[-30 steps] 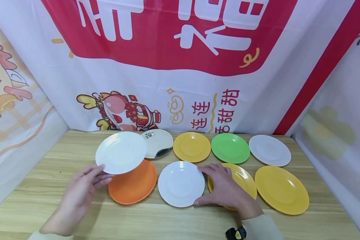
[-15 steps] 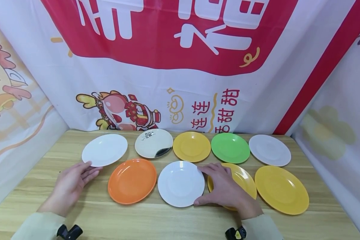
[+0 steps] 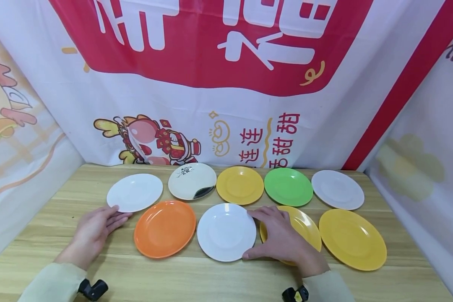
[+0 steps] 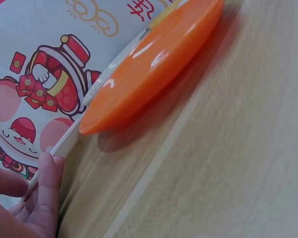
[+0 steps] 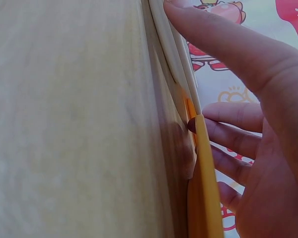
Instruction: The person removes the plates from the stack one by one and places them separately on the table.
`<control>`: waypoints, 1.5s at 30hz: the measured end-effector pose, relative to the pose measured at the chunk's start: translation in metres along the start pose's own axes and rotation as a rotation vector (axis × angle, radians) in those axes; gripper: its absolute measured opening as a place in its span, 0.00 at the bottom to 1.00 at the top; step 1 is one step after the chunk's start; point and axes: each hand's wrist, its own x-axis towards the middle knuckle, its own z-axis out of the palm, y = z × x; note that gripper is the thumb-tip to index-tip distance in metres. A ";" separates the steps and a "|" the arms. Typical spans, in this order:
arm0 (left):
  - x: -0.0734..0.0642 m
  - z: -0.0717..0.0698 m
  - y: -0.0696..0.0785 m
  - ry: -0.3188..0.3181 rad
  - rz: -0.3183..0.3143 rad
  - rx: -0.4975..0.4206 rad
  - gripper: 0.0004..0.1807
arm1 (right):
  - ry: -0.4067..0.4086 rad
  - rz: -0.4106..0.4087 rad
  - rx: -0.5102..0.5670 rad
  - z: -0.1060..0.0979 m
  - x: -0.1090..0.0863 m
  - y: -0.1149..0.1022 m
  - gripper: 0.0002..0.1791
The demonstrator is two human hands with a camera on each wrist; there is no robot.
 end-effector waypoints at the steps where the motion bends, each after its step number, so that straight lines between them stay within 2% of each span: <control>1: 0.001 0.000 0.000 0.003 -0.001 0.011 0.21 | -0.002 0.001 0.000 0.000 0.000 0.000 0.60; 12: 0.005 -0.002 0.000 -0.033 -0.001 0.048 0.31 | -0.004 0.013 -0.002 -0.001 0.000 0.000 0.60; 19: 0.006 -0.005 0.001 -0.051 -0.005 0.173 0.32 | -0.003 0.008 -0.002 0.000 0.000 0.001 0.59; 29: 0.008 -0.008 0.003 -0.082 -0.010 0.342 0.29 | 0.001 0.008 0.008 -0.001 0.000 -0.001 0.59; 37: 0.006 -0.006 0.005 -0.073 -0.022 0.378 0.28 | -0.003 0.014 0.003 -0.001 -0.001 -0.001 0.59; 45: 0.007 -0.005 0.007 -0.072 -0.054 0.375 0.27 | 0.001 0.020 -0.003 0.000 -0.002 0.000 0.59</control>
